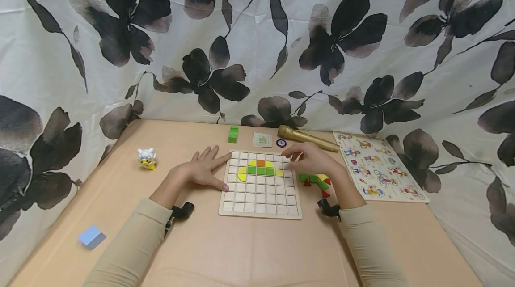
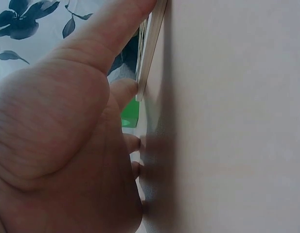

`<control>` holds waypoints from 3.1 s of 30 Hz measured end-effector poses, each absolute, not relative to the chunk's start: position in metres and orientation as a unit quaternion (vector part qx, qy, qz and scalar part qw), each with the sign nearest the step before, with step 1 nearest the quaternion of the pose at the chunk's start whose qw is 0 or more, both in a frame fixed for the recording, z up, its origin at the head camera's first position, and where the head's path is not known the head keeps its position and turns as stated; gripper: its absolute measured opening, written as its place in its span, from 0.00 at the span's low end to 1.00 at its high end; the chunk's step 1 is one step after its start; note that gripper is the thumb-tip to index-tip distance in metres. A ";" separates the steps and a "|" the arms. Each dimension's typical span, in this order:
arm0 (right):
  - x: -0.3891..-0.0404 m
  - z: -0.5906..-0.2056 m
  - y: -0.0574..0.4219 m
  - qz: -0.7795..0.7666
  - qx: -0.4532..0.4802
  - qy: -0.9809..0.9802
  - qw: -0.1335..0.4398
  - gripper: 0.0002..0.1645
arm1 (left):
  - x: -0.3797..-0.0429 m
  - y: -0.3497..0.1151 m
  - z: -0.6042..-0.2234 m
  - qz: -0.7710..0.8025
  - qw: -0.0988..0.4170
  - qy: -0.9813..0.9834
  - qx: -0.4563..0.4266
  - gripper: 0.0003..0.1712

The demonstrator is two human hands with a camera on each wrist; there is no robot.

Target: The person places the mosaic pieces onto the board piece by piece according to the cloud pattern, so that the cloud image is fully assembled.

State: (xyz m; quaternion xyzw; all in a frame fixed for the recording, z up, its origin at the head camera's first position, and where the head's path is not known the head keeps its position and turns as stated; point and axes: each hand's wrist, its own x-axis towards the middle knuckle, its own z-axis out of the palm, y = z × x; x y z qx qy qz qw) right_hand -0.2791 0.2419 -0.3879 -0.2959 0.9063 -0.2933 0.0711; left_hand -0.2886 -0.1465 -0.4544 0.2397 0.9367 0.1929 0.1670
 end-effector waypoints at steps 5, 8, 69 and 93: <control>-0.283 -0.392 0.268 -0.272 -0.271 0.918 0.103 0.15 | -0.284 -0.146 -0.447 0.203 0.171 0.931 0.250 0.71; -0.286 -0.396 0.277 -0.261 -0.258 0.921 0.129 0.11 | -0.280 -0.145 -0.440 0.205 0.172 0.928 0.257 0.70; -0.273 -0.431 0.153 -0.420 -0.309 0.845 0.120 0.13 | -0.281 -0.143 -0.438 0.177 0.178 0.935 0.250 0.69; -0.265 -0.410 0.166 -0.353 -0.330 0.872 0.081 0.21 | -0.281 -0.143 -0.443 0.189 0.176 0.934 0.245 0.71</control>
